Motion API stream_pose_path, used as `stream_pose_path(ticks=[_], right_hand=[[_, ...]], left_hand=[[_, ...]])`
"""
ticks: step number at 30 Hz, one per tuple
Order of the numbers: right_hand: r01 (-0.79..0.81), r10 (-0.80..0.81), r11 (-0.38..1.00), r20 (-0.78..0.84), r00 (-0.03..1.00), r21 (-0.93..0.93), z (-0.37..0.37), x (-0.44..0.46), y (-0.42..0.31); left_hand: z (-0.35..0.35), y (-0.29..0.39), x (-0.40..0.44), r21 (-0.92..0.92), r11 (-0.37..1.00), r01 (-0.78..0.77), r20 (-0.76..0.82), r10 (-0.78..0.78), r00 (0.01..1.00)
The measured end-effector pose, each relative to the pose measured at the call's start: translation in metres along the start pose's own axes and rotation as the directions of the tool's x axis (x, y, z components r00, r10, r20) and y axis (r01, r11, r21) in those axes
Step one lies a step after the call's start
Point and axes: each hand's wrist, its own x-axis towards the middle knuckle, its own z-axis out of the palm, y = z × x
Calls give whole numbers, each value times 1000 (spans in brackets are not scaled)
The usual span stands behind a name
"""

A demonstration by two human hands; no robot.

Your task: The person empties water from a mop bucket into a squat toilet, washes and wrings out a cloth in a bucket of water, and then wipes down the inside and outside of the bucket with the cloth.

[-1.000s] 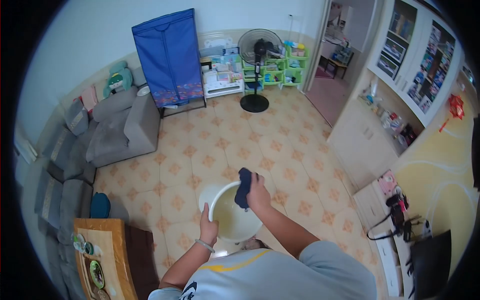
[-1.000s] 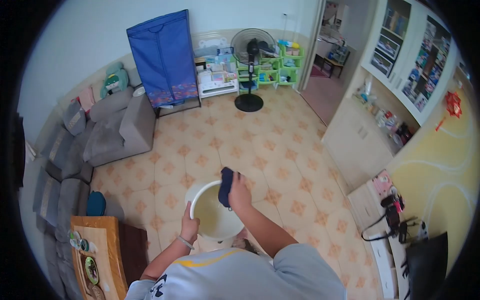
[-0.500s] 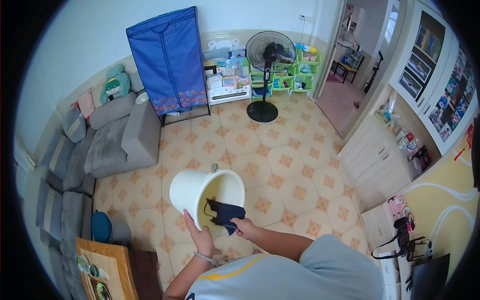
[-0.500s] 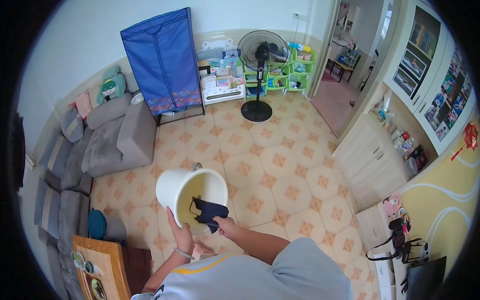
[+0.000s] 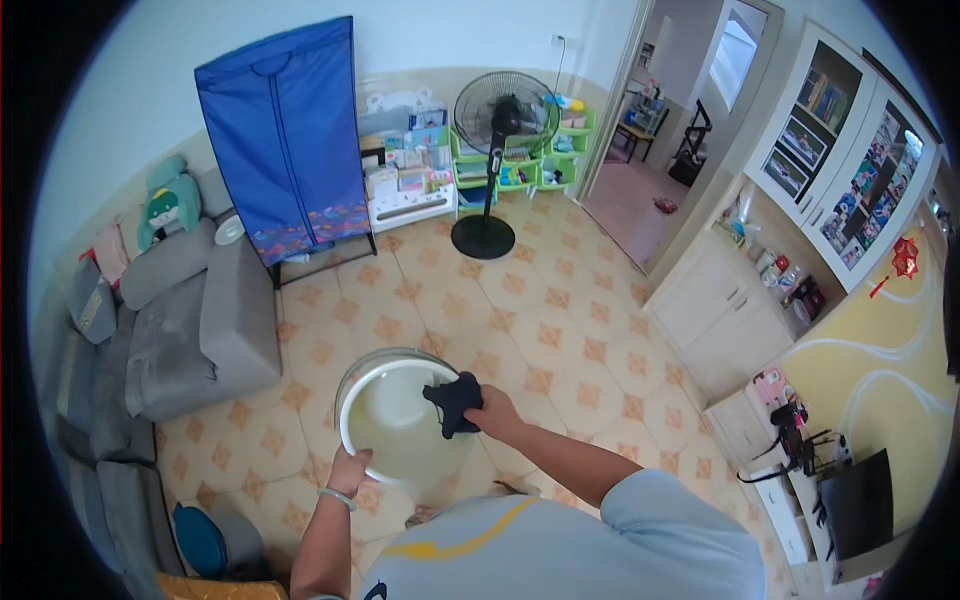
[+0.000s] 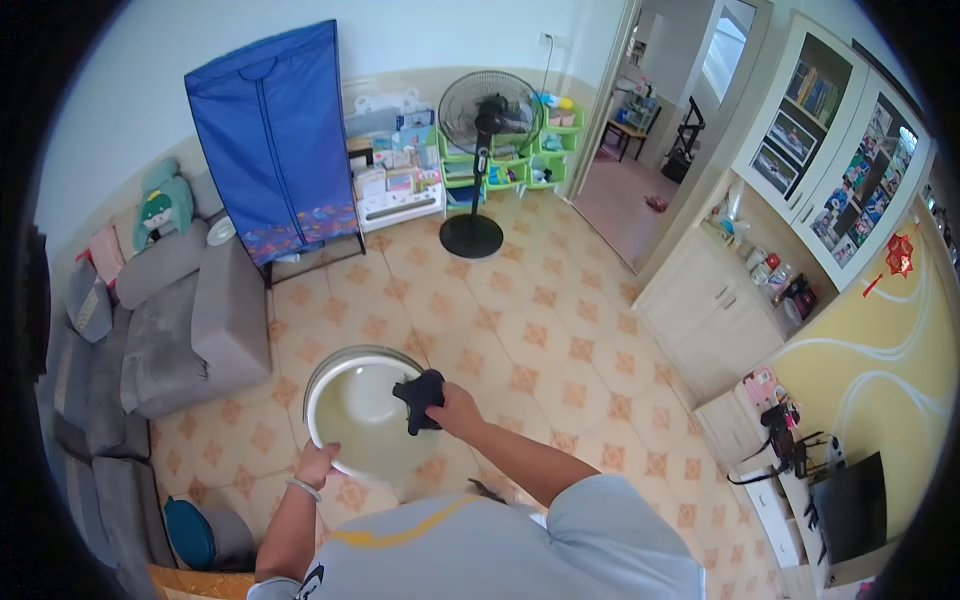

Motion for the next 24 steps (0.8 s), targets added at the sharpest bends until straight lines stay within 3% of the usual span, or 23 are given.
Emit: stream_pose_path(ticks=[4, 6, 9, 11, 12, 13, 15, 16, 17, 18, 19, 20, 22, 24], right_hand=[[-37, 6, 978, -150, 989, -205, 34, 27, 30], [-86, 62, 986, -167, 984, -141, 44, 34, 42], [-10, -3, 999, -244, 970, -52, 51, 51, 45], [193, -269, 926, -208, 940, -324, 49, 70, 29], [287, -395, 847, -167, 903, -448, 47, 81, 16], [275, -358, 813, -69, 931, -513, 52, 89, 6], [408, -301, 703, 277, 913, -583, 65, 125, -12], [486, -250, 646, 438, 863, -589, 74, 143, -18], [505, -10, 521, 587, 810, -688, 93, 165, 1], [473, 63, 553, 600, 797, -686, 107, 181, 10], [436, 130, 585, 610, 782, -683, 121, 198, 16], [395, 206, 610, 619, 758, -687, 133, 212, 23], [281, 177, 838, 720, 671, -468, 167, 235, 46], [88, -53, 996, 693, 719, -16, 181, 255, 36]], left_hand=[[-10, -17, 33, -162, 984, -68, -92, 54, 994], [-4, -3, 49, -177, 982, -68, -125, 46, 991], [-9, 6, 74, -267, 963, -36, -108, 7, 994], [-15, 12, 90, -337, 941, -2, -134, -46, 990], [-17, 16, 100, -370, 929, 13, -143, -70, 987], [-16, 21, 108, -373, 928, 17, -148, -77, 986], [-11, 33, 126, -376, 927, 12, -166, -79, 983], [-7, 38, 136, -362, 932, 0, -184, -72, 980], [-2, 43, 149, -347, 938, -17, -205, -58, 977], [2, 46, 163, -326, 945, -30, -225, -47, 973], [1, 32, 186, -140, 986, -86, -289, 42, 956], [0, 40, 196, -177, 979, -98, -306, 40, 951], [10, 61, 214, -289, 949, -127, -334, 24, 942], [10, 78, 238, -349, 928, -131, -374, -9, 927]])
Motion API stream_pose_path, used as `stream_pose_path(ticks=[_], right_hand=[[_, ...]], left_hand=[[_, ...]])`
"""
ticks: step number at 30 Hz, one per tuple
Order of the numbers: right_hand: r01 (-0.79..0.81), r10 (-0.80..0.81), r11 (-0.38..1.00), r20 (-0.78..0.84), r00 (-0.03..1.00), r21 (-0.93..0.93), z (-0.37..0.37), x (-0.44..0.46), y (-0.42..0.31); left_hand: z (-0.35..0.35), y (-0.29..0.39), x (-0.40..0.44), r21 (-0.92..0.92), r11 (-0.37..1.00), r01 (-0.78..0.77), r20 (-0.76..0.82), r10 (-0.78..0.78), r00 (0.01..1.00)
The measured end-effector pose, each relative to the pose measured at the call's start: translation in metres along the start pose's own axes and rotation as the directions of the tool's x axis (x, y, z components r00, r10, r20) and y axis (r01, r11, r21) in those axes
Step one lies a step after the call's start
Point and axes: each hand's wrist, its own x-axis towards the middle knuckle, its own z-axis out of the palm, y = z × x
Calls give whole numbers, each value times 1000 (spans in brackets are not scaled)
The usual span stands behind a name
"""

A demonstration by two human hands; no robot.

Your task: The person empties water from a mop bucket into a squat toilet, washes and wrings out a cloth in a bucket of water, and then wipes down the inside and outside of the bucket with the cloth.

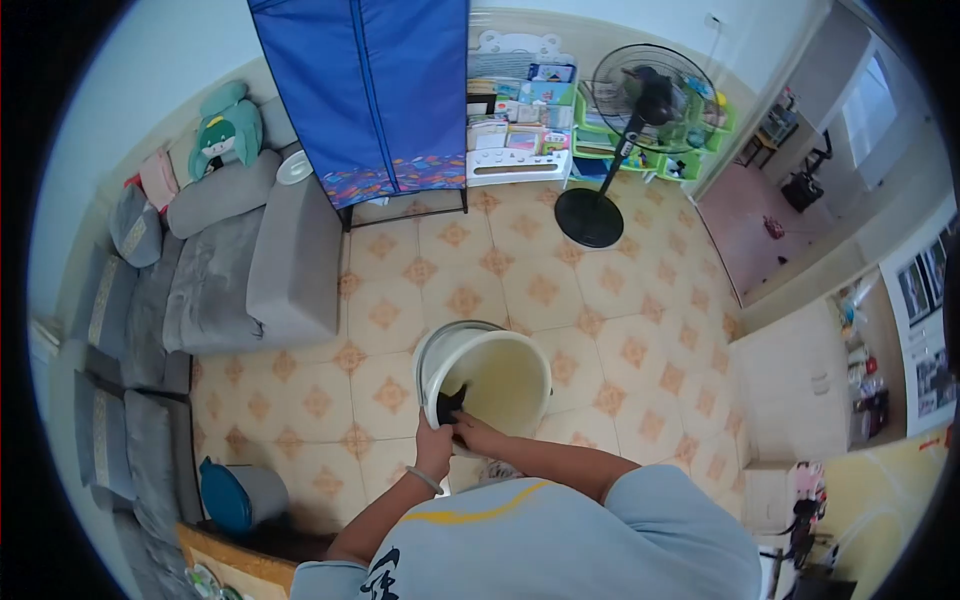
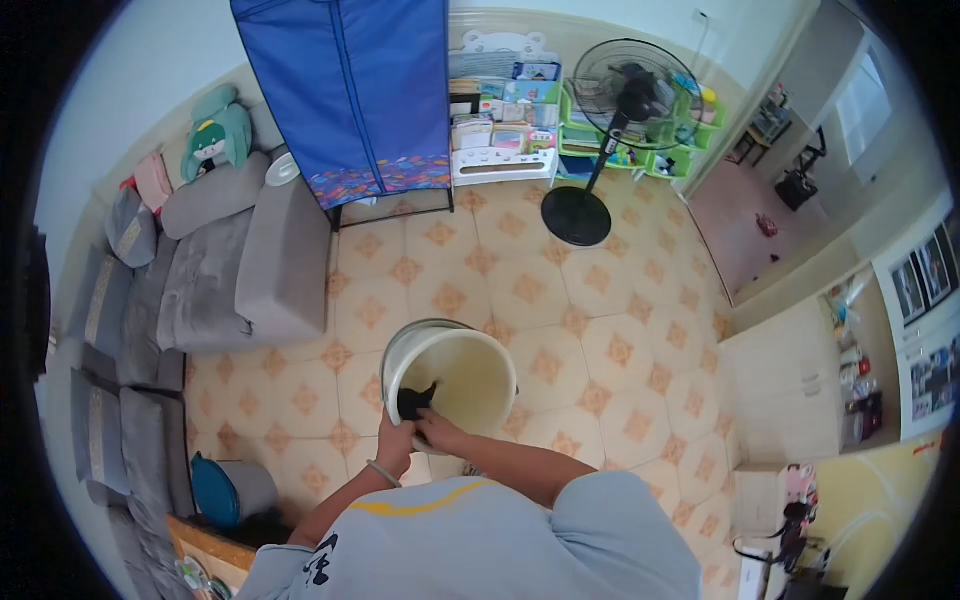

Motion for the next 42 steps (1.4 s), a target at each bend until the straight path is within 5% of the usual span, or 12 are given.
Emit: stream_pose_path(ticks=[1, 5, 8, 9, 13, 16, 21, 25, 29, 33, 37, 42], right_hand=[[-121, 172, 898, -84, 982, 423, -3, 13, -11], [151, -170, 970, -91, 981, -191, -37, 51, 4], [286, -169, 417, 236, 957, -863, -128, 56, -9], [348, -152, 140, 327, 933, -927, -152, 65, -7], [74, -202, -146, 103, 974, -987, -183, 140, -8], [-273, 88, 75, -266, 960, -959, -172, 186, 17], [-368, 452, 650, -52, 891, -665, -150, 158, -26], [-124, 93, 987, -268, 959, -98, -88, 191, -27], [-71, -152, 526, -176, 973, -848, -120, 257, -48], [-259, -120, 262, -298, 947, -930, -168, 267, -38], [-745, 626, 411, -431, 650, -526, -146, 259, -72], [-571, 613, 790, -301, 731, 222, -55, 280, -66]], left_hand=[[1, -6, 17, -37, 999, -30, -23, 30, 999], [-2, 30, 60, 11, 1000, -26, -97, 27, 995], [0, 59, 72, 62, 997, -43, -112, 50, 993], [-1, 47, 81, 14, 1000, -19, -121, 20, 992], [23, 68, 88, -121, 973, 199, 31, -197, 980], [33, 90, 100, -23, 987, 157, 50, -156, 987], [14, 108, 133, 30, 958, 284, 141, -286, 948], [-9, 125, 155, 74, 937, 341, 216, -349, 912], [-33, 157, 186, 159, 920, 358, 297, -390, 871], [-42, 185, 201, 154, 935, 319, 376, -354, 856], [-48, 186, 228, 180, 924, 338, 380, -382, 843], [-64, 180, 248, 360, 890, 279, 358, -409, 839]])
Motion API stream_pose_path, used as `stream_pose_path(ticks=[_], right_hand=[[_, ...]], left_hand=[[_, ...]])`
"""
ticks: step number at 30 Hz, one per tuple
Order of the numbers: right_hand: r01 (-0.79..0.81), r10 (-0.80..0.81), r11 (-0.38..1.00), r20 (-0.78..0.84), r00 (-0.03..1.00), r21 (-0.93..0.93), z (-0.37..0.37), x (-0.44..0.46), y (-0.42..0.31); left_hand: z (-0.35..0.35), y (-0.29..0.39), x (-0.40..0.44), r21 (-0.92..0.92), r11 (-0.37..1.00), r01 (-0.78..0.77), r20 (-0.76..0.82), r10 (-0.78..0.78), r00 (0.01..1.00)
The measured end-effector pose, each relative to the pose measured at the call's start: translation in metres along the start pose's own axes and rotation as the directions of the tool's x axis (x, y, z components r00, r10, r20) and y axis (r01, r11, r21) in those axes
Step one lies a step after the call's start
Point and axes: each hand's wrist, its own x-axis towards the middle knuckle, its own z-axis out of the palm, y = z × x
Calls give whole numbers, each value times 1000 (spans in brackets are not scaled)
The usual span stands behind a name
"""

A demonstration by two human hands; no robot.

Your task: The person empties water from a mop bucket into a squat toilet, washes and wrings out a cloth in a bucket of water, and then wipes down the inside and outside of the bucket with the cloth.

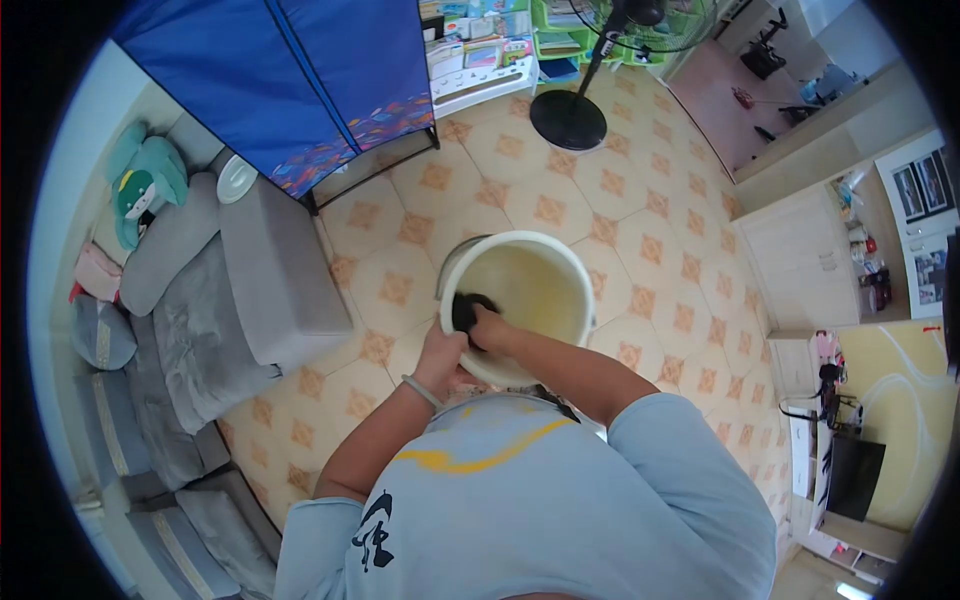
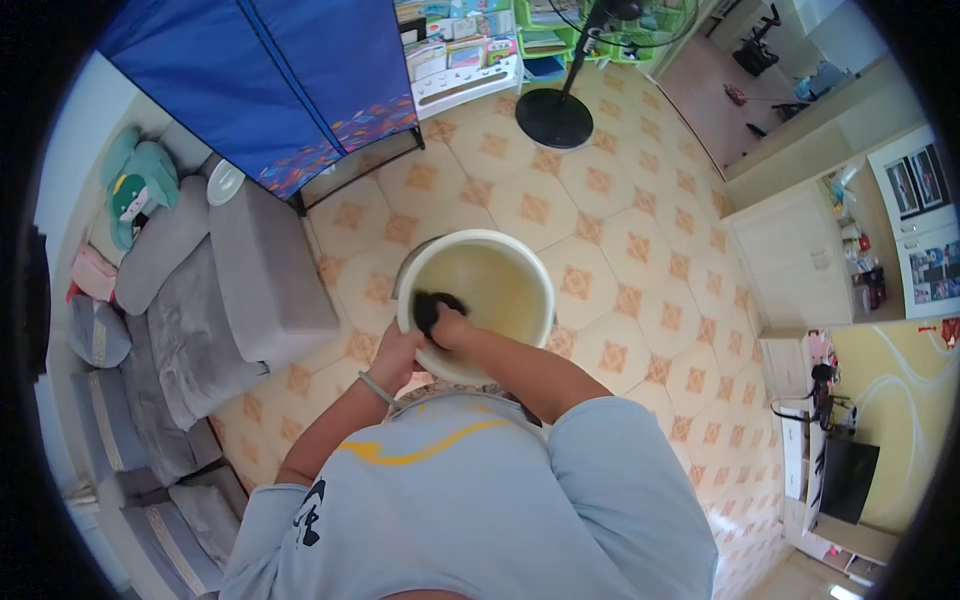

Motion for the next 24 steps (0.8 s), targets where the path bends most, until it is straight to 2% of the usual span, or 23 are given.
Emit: stream_pose_path(ticks=[1, 2, 3, 4, 6, 7, 9, 10, 11, 12, 13, 15, 16, 17, 20, 21, 22, 24], right_hand=[[108, -94, 886, -53, 994, 452, -10, -36, -29], [197, -158, 943, -159, 975, 268, 2, -36, -28], [290, -267, 948, -166, 949, 133, 1, -44, -24], [379, -374, 926, -156, 914, -3, -1, -51, -22], [419, -455, 829, -13, 890, -371, -27, -68, -9], [438, -475, 722, 75, 877, -536, -44, -74, 0], [408, -508, 265, 233, 829, -874, -87, -65, 19], [328, -493, 185, 201, 846, -927, -108, -54, 19], [220, -645, 18, 157, 748, -975, -127, -45, 18], [213, -732, -35, 170, 659, -976, -149, -45, 2], [210, -849, -80, 177, 497, -974, -162, -44, -9], [128, -838, -34, 98, 536, -991, -157, -39, -17], [86, -832, -12, 58, 552, -996, -153, -34, -23], [74, -722, 83, -9, 692, -994, -140, -38, -25], [93, -514, 460, -180, 838, -883, -74, -35, 0], [74, -342, 654, -207, 917, -753, -49, -45, -10], [110, -212, 840, -134, 968, -531, -29, -53, -22], [210, -238, 962, -162, 958, -175, 7, -65, -41]], left_hand=[[-6, -8, 9, -41, 996, -73, -13, 73, 997], [-15, -14, 16, -82, 986, -142, -28, 140, 990], [-22, -6, 18, -22, 996, -81, -52, 80, 995], [-28, 1, 23, -37, 999, -36, -61, 34, 998], [-22, 22, 11, -94, 995, -15, -67, 8, 998], [-21, 27, 9, -57, 997, -47, -57, 43, 997], [-20, 30, 5, 10, 994, -107, -43, 107, 993], [-20, 28, 7, 14, 995, -98, -18, 98, 995], [-19, 24, 9, 18, 996, -89, 6, 88, 996], [-17, 22, 10, 25, 997, -77, 30, 77, 997], [-13, 23, 9, 5, 998, -57, 17, 56, 998], [-5, 29, 6, -40, 999, -23, -9, 23, 1000], [-6, 30, 7, -57, 994, -91, -18, 90, 996], [-10, 32, 10, -74, 984, -160, -27, 158, 987], [-30, 21, 34, -54, 939, -340, -46, 338, 940], [-37, 16, 41, -38, 918, -396, -56, 393, 918], [-39, 15, 41, -39, 915, -402, -82, 398, 914], [-41, 11, 37, -26, 915, -402, -120, 397, 910]])
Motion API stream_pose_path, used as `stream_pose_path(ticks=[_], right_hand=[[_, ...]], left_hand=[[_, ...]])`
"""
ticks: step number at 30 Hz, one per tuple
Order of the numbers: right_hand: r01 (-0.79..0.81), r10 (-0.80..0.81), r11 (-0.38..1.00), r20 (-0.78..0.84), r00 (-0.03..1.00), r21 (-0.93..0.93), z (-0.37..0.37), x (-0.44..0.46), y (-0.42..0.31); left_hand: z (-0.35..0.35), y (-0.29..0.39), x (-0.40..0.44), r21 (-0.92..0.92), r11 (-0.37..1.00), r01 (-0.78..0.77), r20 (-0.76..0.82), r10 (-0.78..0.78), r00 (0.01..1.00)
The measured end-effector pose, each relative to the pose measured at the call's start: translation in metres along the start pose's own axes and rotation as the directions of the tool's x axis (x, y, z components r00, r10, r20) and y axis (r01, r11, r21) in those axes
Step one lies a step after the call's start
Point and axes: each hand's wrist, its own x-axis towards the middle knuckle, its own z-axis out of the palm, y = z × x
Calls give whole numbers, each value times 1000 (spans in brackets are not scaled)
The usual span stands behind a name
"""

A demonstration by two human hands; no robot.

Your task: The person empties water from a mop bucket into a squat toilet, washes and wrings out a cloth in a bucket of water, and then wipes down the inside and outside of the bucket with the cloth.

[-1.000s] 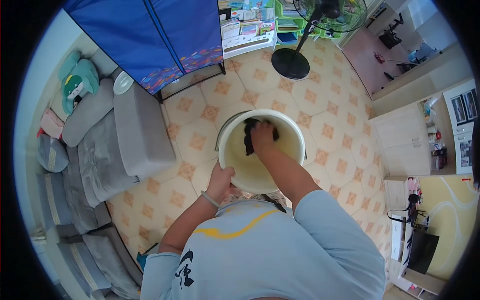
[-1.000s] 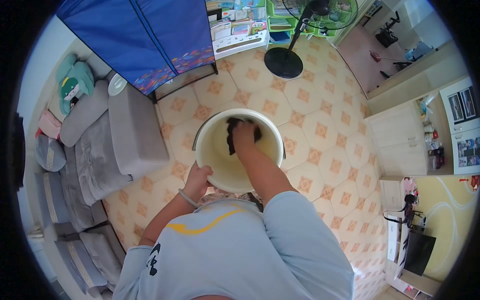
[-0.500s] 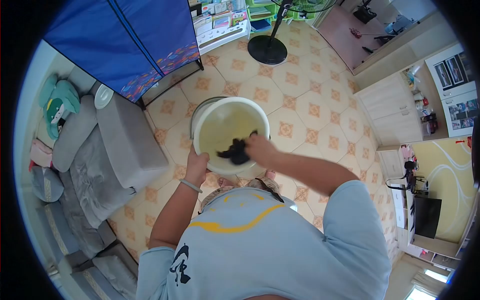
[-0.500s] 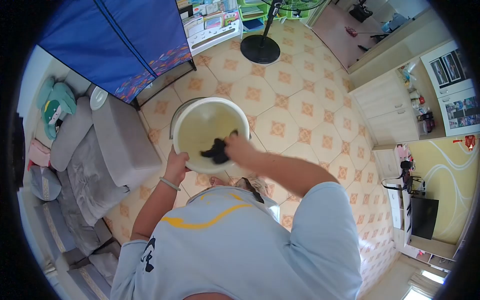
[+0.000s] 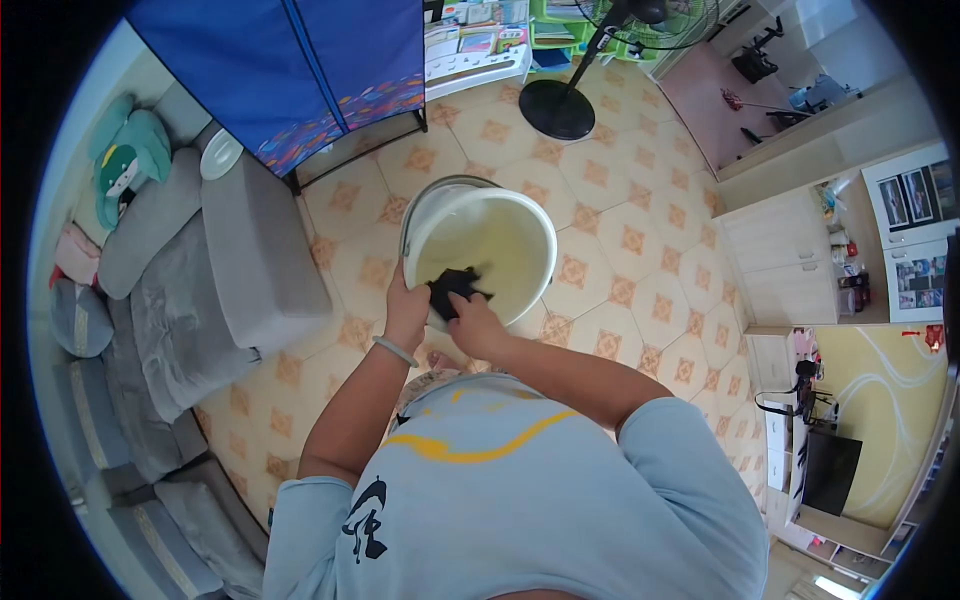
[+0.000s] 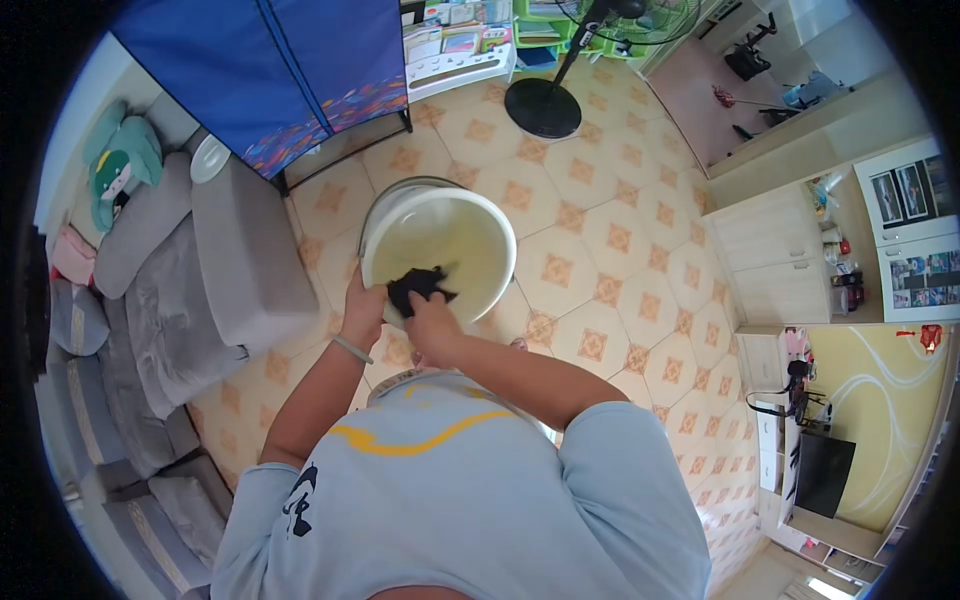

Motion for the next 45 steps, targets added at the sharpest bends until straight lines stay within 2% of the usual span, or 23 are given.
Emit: stream_pose_path(ticks=[2, 3, 5, 9, 12, 14, 17, 18, 19, 20, 21, 22, 23, 26, 30, 32, 33, 34, 36, 39, 40, 42, 45], right_hand=[[213, -207, 976, -121, 971, 44, 35, 1, 6], [44, -55, 921, 16, 998, 386, 24, -6, -6], [-380, 79, 471, 391, 917, 796, -25, -20, -37], [-339, -119, 18, 338, 933, 941, -55, -30, 2], [-205, -14, -125, 205, 979, 971, -82, -40, 12], [-133, -37, -115, 130, 991, 984, -97, -38, 0], [-59, -96, 358, 99, 990, 932, -95, -16, -21], [275, -272, 605, -131, 953, 747, -70, 7, -2], [455, -436, 778, -148, 888, 433, -63, 19, -19], [482, -502, 795, -47, 864, 369, -46, 35, -25], [516, -530, 815, -22, 848, 264, -18, 50, -23], [352, -397, 892, 119, 910, 283, -27, 50, -52], [502, -504, 859, -3, 864, 103, -17, 58, -47], [725, -725, 688, 34, 688, -16, -24, 86, -29], [803, -780, 479, 247, 575, -355, -70, 133, 3], [787, -838, 347, 209, 505, -510, -94, 179, 29], [773, -809, 376, 226, 543, -511, -116, 195, 23], [749, -796, 485, 126, 592, -452, -134, 206, 14], [573, -579, 814, -216, 786, -93, -150, 224, 1], [561, -439, 823, -532, 725, 86, -163, 240, -51], [614, -499, 786, -510, 700, 74, -156, 250, -63], [552, -577, 816, -267, 772, -169, -136, 276, -73], [229, -215, 744, 100, 972, -628, -96, 336, -46]], left_hand=[[-10, 10, -3, 23, 990, 140, -55, -139, 989], [-14, 23, -4, -26, 976, 218, -79, -219, 972], [-26, 32, -2, -181, 950, 254, -63, -269, 961], [-66, 29, 6, -276, 927, 255, -22, -271, 962], [-76, 31, 10, -290, 916, 275, -79, -310, 947], [-75, 31, 12, -275, 915, 295, -83, -328, 941], [-65, 26, 14, -253, 919, 303, -92, -335, 938], [-58, 25, 15, -234, 920, 313, -92, -341, 935], [-51, 26, 16, -213, 923, 322, -87, -346, 934], [-43, 25, 19, -191, 925, 330, -77, -349, 934], [-37, 7, 28, -267, 947, 178, -106, -212, 972], [-33, 11, 32, -250, 952, 175, -100, -205, 974], [-32, 20, 35, -237, 957, 168, -99, -196, 976], [-44, 28, 59, -223, 962, 157, -112, -185, 976], [-54, 68, 86, -192, 958, 211, -222, -252, 942], [-52, 76, 102, -157, 971, 183, -235, -217, 948], [-50, 79, 111, -177, 967, 182, -262, -225, 938], [-47, 83, 121, -197, 964, 179, -287, -231, 930], [-44, 93, 139, -227, 957, 181, -303, -246, 921], [-36, 103, 154, -238, 949, 207, -301, -275, 913], [-27, 105, 160, -223, 950, 220, -307, -282, 909], [-12, 110, 169, -205, 951, 233, -291, -287, 913], [13, 118, 177, -175, 946, 274, -223, -310, 924]])
